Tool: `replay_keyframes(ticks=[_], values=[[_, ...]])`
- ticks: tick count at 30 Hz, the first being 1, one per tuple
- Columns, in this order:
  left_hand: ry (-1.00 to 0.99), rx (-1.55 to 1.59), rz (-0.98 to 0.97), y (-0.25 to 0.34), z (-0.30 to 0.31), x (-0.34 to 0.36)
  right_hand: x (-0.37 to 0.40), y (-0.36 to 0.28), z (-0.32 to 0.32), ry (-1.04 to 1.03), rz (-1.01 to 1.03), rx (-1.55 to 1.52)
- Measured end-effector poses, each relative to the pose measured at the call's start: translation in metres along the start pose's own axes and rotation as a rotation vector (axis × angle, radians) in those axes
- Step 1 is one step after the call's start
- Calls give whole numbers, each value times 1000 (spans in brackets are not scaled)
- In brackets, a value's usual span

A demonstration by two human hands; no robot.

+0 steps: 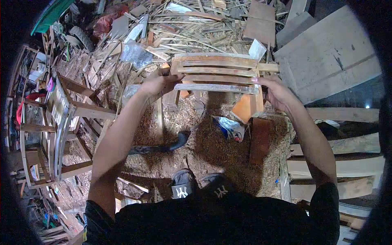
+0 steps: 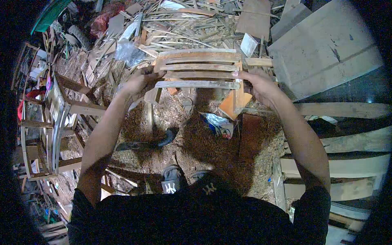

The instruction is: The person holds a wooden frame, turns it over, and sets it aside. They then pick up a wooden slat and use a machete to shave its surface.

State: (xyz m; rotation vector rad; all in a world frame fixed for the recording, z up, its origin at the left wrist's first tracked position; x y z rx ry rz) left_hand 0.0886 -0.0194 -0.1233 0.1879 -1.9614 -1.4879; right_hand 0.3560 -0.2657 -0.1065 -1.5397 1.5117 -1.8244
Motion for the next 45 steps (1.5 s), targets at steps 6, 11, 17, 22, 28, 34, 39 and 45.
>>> replay_keyframes(ticks=[6,11,17,22,28,34,39,45], values=[[177,-114,24,-7,9,-1,13,-9,-18,42,89,-78],[125,-253,-76,-2,-1,10,20,-19,-20,12,408,251],[-8,-266,-97,6,-7,14,18,-21,-19,-73,491,408],[-79,-330,-94,6,-2,8,12,-19,-13,-40,515,551],[-19,-305,-106,6,-8,11,9,-15,-10,-38,476,514],[-37,-277,-98,7,-9,16,8,-12,-8,-11,548,554],[-16,-341,-101,11,-10,20,13,-17,-13,-57,466,528],[-8,-340,-119,6,-5,14,11,-17,-11,-57,532,553]])
Point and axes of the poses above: each hand's wrist, its own x-axis away from the middle knuckle, its own z-axis out of the back of the hand, y = z × x, the point moved 3 cm from there along -x, towards the middle knuckle, and after that the axes turned 7 degrees about -x, right-handed, at the moved point
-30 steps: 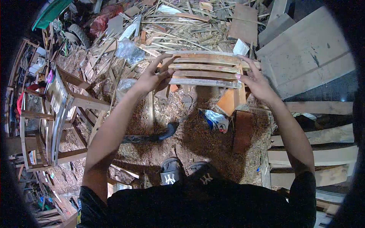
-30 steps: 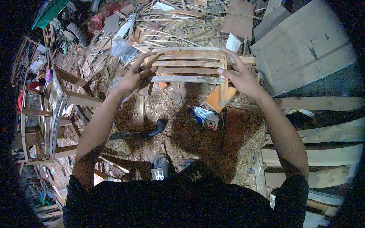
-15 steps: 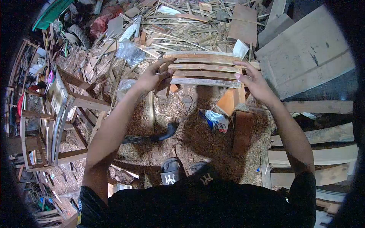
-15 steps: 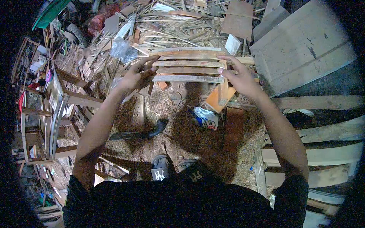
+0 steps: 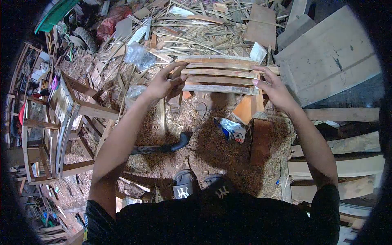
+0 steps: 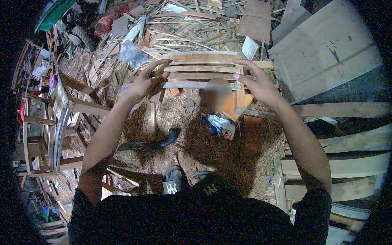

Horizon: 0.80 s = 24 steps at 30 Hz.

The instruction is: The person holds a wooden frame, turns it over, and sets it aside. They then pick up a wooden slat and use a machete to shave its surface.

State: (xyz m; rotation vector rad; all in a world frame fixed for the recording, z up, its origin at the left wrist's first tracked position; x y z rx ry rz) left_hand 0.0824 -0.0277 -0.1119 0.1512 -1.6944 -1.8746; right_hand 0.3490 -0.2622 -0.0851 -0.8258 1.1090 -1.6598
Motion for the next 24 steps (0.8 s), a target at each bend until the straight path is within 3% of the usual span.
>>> replay_keyframes(ticks=[5,10,14,24], values=[[66,-38,43,-3,1,-2,-1,7,0,-3,-42,-150],[76,-12,7,-4,0,-4,-4,14,3,5,-26,-105],[11,-44,25,-2,1,-2,1,-1,-1,-14,-113,-179],[-15,-37,41,4,0,2,0,6,2,1,-57,-46]])
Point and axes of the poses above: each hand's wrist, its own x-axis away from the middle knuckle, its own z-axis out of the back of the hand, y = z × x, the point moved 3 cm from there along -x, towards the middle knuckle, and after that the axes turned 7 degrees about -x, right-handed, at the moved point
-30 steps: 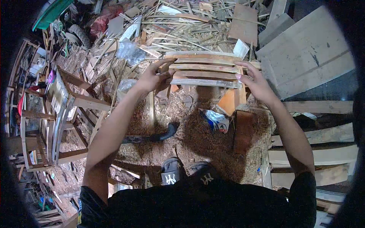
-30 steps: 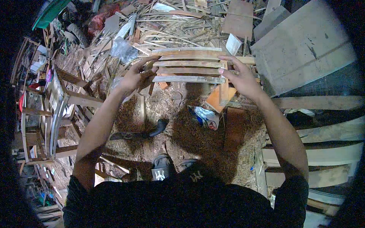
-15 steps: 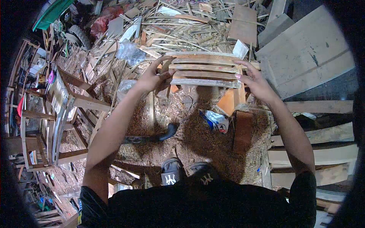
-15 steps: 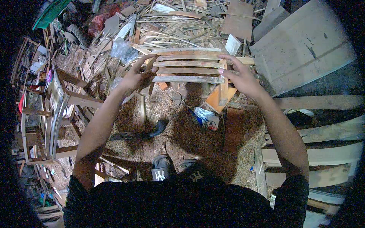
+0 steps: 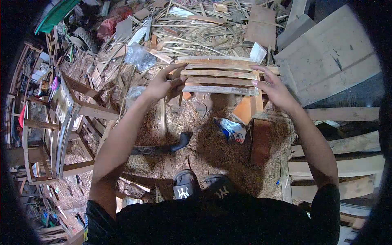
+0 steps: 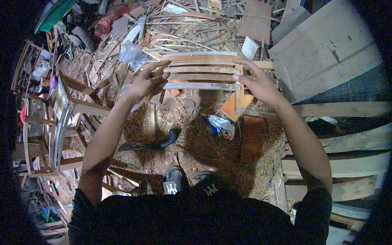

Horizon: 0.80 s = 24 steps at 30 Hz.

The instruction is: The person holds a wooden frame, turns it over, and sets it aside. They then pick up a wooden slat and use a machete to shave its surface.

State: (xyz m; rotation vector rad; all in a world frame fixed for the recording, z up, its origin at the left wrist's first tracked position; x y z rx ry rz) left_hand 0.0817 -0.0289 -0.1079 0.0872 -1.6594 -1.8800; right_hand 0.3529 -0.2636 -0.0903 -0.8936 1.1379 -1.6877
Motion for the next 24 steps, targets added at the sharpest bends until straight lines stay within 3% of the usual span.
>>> replay_keyframes(ticks=[3,11,15,17,20,24], values=[[7,-23,-21,-2,1,-2,-1,1,0,-37,39,13],[22,10,16,2,-2,-3,-1,-1,-2,2,-99,-176],[10,63,-14,-8,3,-13,4,-16,-6,-29,-148,-101],[-17,90,-10,-13,4,-16,7,-16,-7,37,-216,-289],[65,94,-1,-10,-7,-12,6,-1,-5,137,-182,-294],[227,452,-12,-15,-20,-11,10,14,-3,157,-182,-285]])
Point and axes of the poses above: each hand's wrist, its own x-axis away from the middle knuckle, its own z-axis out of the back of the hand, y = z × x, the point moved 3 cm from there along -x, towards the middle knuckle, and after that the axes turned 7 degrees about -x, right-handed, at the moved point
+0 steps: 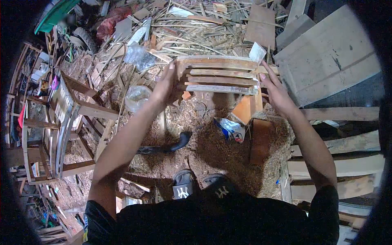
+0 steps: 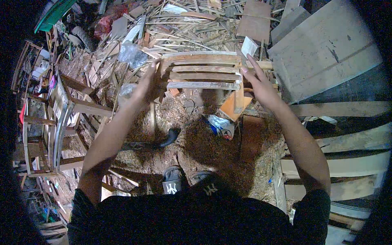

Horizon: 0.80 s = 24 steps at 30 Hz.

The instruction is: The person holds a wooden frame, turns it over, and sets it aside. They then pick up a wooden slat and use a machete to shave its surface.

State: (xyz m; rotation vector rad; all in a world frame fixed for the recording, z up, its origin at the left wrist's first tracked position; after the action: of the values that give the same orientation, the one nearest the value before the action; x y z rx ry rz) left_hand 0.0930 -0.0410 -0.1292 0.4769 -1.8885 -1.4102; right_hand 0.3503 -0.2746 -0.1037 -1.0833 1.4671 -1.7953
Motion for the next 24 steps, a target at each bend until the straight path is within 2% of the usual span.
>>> replay_keyframes(ticks=[1,2,3,4,5,6,8,10,11,13,15,16,19,22,23,24], values=[[25,145,-4,-3,0,0,-4,12,5,14,17,-128],[23,146,-4,-4,2,0,-7,22,11,29,35,-256],[75,126,92,-8,8,1,-4,18,9,31,34,-255],[127,104,187,-14,17,1,3,14,6,121,-50,-365],[163,198,171,-30,28,-9,9,13,5,212,-135,-474],[161,197,172,-34,33,-11,11,20,7,214,-136,-475],[28,161,185,-40,36,-11,13,59,21,369,-221,-249],[43,142,221,-43,36,-12,1,151,50,386,-335,44],[81,150,233,-33,27,-4,3,165,50,390,-334,45],[117,160,245,-35,28,-3,12,193,37,148,-508,-281],[-40,144,268,-52,45,-15,-37,306,71,203,-346,-277],[-41,143,269,-49,41,-13,-60,357,86,228,-266,-271],[62,135,305,-42,31,-6,6,169,23,229,-402,103],[61,155,298,-34,21,-1,8,167,30,268,-308,-83],[120,161,293,-25,13,4,8,171,31,267,-308,-82],[179,168,289,-19,8,7,7,170,31,279,-178,-149]])
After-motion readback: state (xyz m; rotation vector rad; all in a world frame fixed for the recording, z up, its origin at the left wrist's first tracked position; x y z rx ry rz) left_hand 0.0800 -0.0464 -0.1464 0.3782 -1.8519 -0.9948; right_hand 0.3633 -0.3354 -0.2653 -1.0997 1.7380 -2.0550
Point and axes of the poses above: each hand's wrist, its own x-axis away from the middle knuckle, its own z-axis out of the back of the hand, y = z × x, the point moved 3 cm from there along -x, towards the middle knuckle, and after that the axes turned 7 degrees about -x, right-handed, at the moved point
